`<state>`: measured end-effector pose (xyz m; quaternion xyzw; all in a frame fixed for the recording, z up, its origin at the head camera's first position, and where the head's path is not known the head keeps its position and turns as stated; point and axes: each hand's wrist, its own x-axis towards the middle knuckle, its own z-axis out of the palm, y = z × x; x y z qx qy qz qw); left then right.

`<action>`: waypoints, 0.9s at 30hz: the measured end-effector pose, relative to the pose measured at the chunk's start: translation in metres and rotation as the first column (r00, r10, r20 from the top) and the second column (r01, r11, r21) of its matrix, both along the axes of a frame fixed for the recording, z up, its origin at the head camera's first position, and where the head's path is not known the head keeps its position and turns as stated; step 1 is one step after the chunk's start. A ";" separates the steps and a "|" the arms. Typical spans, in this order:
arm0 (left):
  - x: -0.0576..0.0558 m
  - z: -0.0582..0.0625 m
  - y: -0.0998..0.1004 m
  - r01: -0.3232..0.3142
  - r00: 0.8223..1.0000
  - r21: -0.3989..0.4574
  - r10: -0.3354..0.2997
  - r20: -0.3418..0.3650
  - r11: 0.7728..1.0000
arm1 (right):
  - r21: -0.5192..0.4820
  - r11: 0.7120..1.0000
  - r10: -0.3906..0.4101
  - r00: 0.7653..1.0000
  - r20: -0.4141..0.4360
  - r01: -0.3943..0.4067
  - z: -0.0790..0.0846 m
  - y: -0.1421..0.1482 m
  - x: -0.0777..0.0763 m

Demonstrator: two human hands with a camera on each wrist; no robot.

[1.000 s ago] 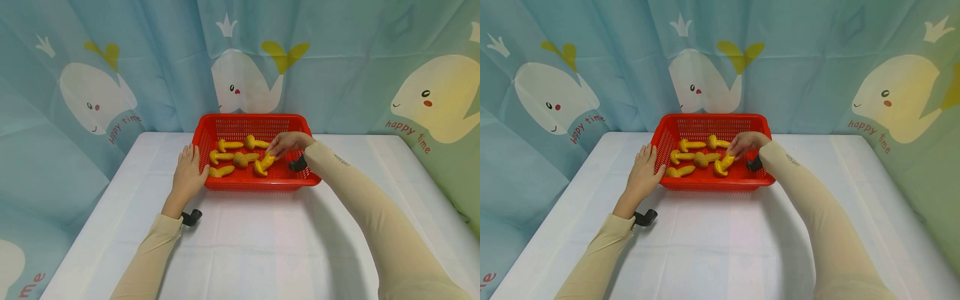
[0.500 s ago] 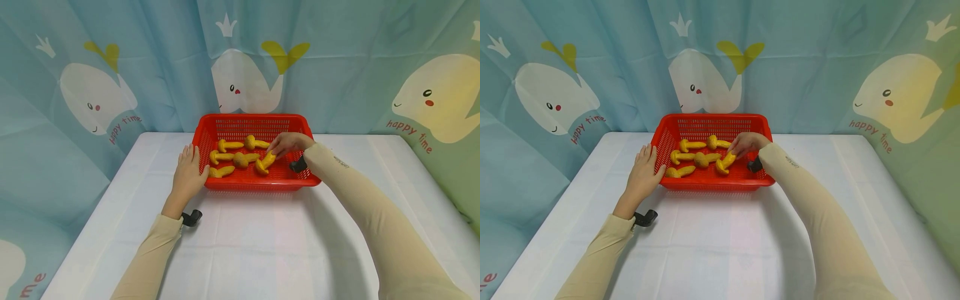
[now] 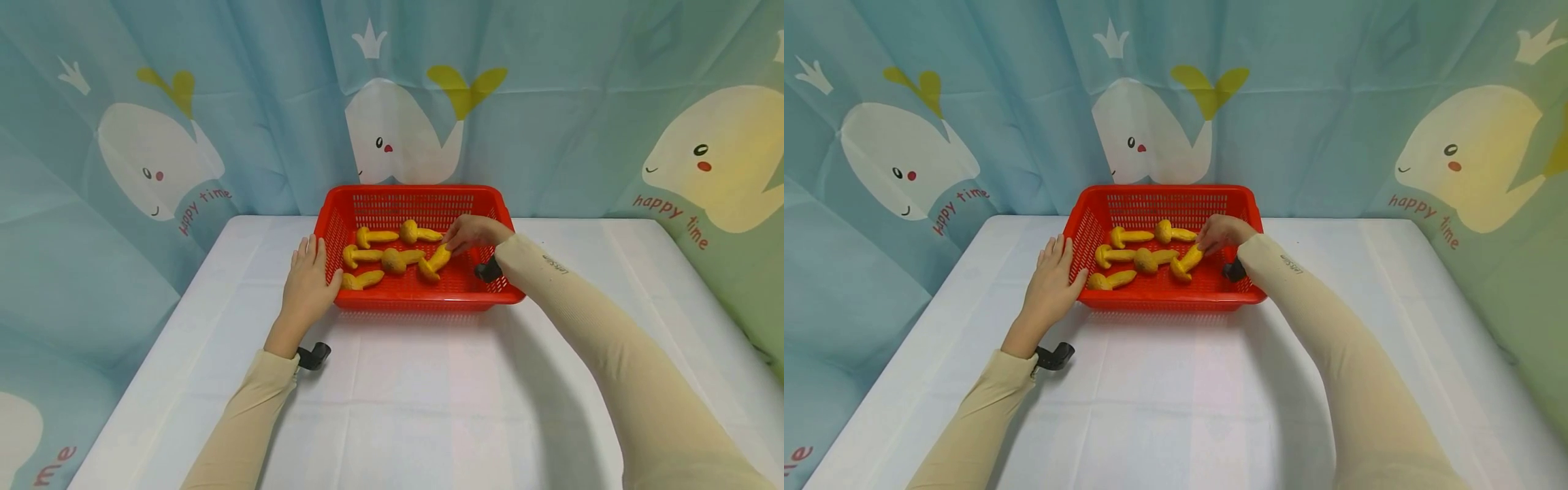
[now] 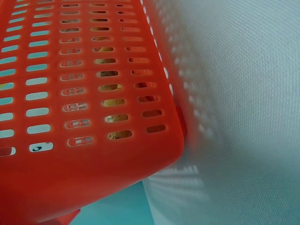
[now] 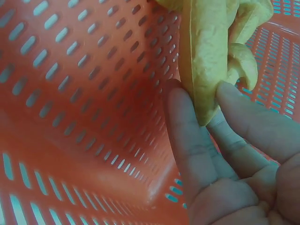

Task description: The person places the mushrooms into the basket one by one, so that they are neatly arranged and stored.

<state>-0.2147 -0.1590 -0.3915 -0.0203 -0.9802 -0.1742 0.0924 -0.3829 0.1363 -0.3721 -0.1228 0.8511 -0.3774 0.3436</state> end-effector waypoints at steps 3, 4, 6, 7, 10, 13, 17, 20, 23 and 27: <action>0.000 0.000 0.000 -0.003 1.000 0.001 0.003 -0.001 1.000 | 0.016 1.000 -0.002 1.000 -0.007 0.002 -0.001 0.000 0.000; 0.000 0.000 0.001 -0.003 1.000 0.001 0.003 -0.002 1.000 | 0.021 1.000 -0.005 1.000 -0.008 0.005 -0.001 0.000 -0.001; 0.000 0.000 0.001 -0.001 1.000 0.001 0.001 -0.006 1.000 | 0.030 1.000 -0.006 1.000 -0.011 0.006 -0.001 0.000 0.000; 0.000 0.000 0.001 0.000 1.000 0.001 0.000 -0.008 1.000 | 0.033 0.999 -0.004 1.000 -0.010 0.004 -0.001 0.000 0.000; 0.000 0.000 0.001 0.006 1.000 0.003 -0.006 -0.017 1.000 | 0.050 0.999 -0.008 1.000 -0.010 0.008 0.000 0.000 0.000; 0.000 -0.001 0.001 0.010 1.000 0.003 -0.010 -0.025 1.000 | 0.064 0.998 -0.010 1.000 -0.010 0.011 0.001 0.000 0.001; 0.000 -0.001 0.000 0.010 1.000 0.001 -0.010 -0.026 1.000 | 0.072 0.997 -0.005 1.000 -0.012 0.005 0.002 0.001 0.001; 0.000 0.000 0.000 0.011 1.000 0.003 -0.011 -0.024 1.000 | 0.068 0.998 -0.006 1.000 -0.006 0.006 0.004 0.002 0.001; 0.000 0.001 0.000 0.009 1.000 0.004 -0.009 -0.021 1.000 | 0.054 0.998 -0.011 1.000 0.004 0.011 0.005 0.003 0.001; 0.000 0.000 0.001 0.008 1.000 0.005 -0.008 -0.014 1.000 | 0.046 0.999 -0.013 1.000 0.009 0.013 0.006 0.004 0.000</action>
